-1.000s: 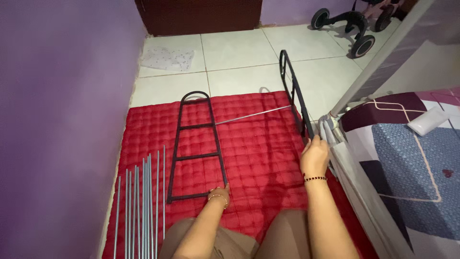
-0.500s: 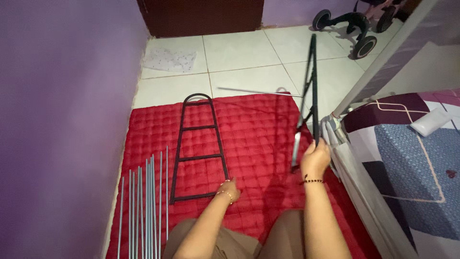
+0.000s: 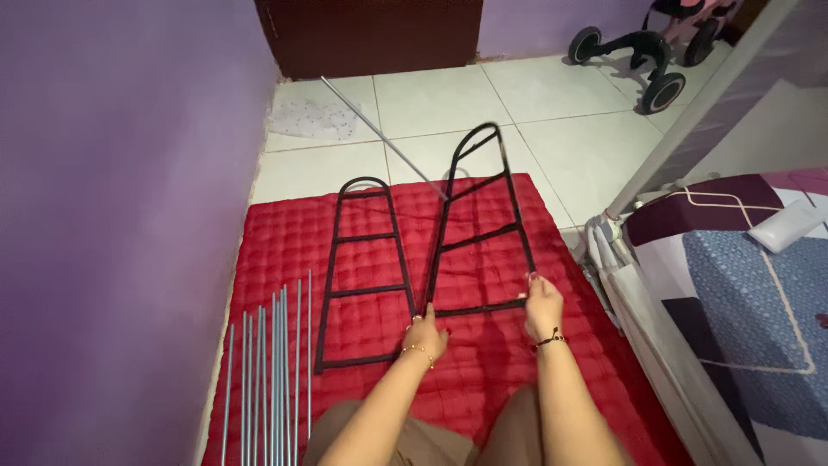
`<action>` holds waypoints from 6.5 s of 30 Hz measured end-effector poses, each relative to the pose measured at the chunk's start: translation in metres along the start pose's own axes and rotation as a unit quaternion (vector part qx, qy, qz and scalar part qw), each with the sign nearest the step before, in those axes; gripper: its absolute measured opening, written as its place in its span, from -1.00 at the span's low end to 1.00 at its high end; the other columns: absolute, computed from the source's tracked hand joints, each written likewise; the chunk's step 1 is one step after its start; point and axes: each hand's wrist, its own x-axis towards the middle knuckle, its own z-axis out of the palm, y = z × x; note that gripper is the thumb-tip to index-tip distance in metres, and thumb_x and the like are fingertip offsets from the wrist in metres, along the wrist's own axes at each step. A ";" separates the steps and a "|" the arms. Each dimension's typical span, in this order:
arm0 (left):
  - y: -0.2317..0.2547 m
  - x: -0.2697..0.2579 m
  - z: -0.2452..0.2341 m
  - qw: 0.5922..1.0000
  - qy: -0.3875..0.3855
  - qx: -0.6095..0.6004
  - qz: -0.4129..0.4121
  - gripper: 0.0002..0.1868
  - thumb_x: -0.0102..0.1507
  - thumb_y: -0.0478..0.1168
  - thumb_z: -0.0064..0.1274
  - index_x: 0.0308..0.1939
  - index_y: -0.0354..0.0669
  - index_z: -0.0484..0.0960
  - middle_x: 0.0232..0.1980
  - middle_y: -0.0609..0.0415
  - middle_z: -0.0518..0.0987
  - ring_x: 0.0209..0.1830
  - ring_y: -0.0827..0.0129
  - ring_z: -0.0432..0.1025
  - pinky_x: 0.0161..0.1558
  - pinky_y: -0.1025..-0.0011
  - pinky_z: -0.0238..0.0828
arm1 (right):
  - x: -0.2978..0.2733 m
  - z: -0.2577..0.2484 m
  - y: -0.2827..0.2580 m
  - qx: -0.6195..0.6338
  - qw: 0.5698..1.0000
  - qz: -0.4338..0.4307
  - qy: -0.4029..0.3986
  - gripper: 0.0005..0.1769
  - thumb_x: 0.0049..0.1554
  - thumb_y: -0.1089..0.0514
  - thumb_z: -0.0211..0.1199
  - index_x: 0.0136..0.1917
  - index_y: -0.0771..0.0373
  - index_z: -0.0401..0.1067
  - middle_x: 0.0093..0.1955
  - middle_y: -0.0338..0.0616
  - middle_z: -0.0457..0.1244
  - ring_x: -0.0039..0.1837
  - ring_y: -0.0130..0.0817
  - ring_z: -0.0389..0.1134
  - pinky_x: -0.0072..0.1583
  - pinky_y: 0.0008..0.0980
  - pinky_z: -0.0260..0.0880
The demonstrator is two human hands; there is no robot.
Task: The person sits on a red floor mat and assembles a metal rack, attaching silver crossbars between two black side frames. They pick up bars one at a time, align each end with the frame sockets, and press the bars into place, repositioning the frames as they work.
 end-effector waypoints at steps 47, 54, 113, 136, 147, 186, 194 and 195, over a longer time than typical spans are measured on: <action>-0.030 0.047 0.017 0.942 0.164 -0.262 0.132 -0.56 0.35 0.09 -0.11 0.02 -0.12 0.69 0.05 -0.07 0.68 0.07 0.12 0.56 0.12 0.25 0.50 | -0.041 0.105 0.052 -0.280 0.874 -0.381 -0.111 -0.68 0.29 -0.02 0.14 0.22 0.16 0.44 0.42 0.14 0.20 0.43 0.05 0.25 0.45 -0.12 0.24; -0.091 -0.016 -0.009 0.596 -0.043 -0.798 -0.078 -0.25 0.41 0.34 -0.22 0.41 -0.17 0.37 0.24 -0.04 0.58 0.18 0.15 0.42 0.16 0.14 0.38 | -0.193 0.206 0.042 -0.089 0.919 -0.161 -0.349 -0.35 0.37 -0.14 -0.17 0.54 0.32 0.16 0.60 0.13 0.09 0.64 -0.06 0.03 0.58 -0.21 -0.08; -0.074 0.091 0.058 0.938 0.049 -0.257 -0.227 -0.64 0.37 -0.17 -0.18 0.00 -0.39 0.62 0.01 -0.41 0.62 0.04 -0.22 0.55 0.06 -0.04 0.47 | -0.097 0.129 0.097 -0.635 0.746 -0.079 -0.186 -0.68 0.12 -0.14 0.21 0.06 0.03 0.49 0.15 -0.09 0.35 0.26 -0.02 0.32 0.23 0.08 0.29; -0.105 0.011 -0.105 0.903 0.382 -0.195 0.018 -0.78 0.27 -0.17 0.05 -0.13 -0.27 0.59 -0.19 -0.32 0.63 -0.14 -0.22 0.54 -0.14 -0.02 0.48 | -0.112 0.103 0.093 -0.662 0.697 -0.044 -0.273 -0.47 0.31 -0.16 -0.20 0.17 0.33 0.28 -0.04 0.16 0.43 0.06 0.12 0.47 0.13 0.11 0.44; -0.121 -0.025 -0.123 0.875 0.398 -0.269 0.056 -0.67 0.36 -0.06 -0.01 0.01 -0.28 0.58 -0.22 -0.22 0.67 -0.24 -0.04 0.58 -0.19 0.13 0.50 | -0.126 0.099 0.075 -0.667 0.685 0.028 -0.292 -0.50 0.29 -0.17 -0.08 0.28 0.24 0.23 0.18 0.24 0.37 0.25 0.16 0.40 0.27 0.07 0.38; -0.061 -0.055 -0.206 0.873 0.333 -0.285 0.211 -0.39 0.35 -0.19 0.10 0.45 -0.25 0.30 0.36 -0.26 0.42 0.24 0.03 0.46 0.13 0.21 0.50 | -0.185 0.272 -0.020 -0.157 0.915 -0.236 -0.287 -0.59 0.20 0.36 0.08 0.32 0.28 0.38 0.15 0.12 0.40 0.20 -0.12 0.48 0.17 -0.26 0.46; -0.060 -0.035 -0.162 0.870 0.264 -0.373 0.185 -0.69 0.34 -0.34 -0.08 0.17 -0.20 0.54 0.02 -0.10 0.72 0.10 0.20 0.63 0.07 0.30 0.57 | -0.171 0.229 -0.005 -0.153 0.852 -0.394 -0.308 -0.52 0.04 0.36 0.26 0.25 0.30 0.41 0.21 0.16 0.35 0.26 0.01 0.39 0.24 -0.17 0.41; -0.060 -0.031 -0.155 0.873 0.263 -0.368 0.183 -0.72 0.34 -0.35 -0.07 0.13 -0.21 0.55 0.00 -0.10 0.72 0.10 0.20 0.63 0.05 0.30 0.58 | -0.161 0.220 -0.002 -0.177 0.861 -0.353 -0.320 -0.50 0.02 0.36 0.23 0.26 0.28 0.42 0.21 0.11 0.36 0.22 -0.03 0.41 0.22 -0.20 0.42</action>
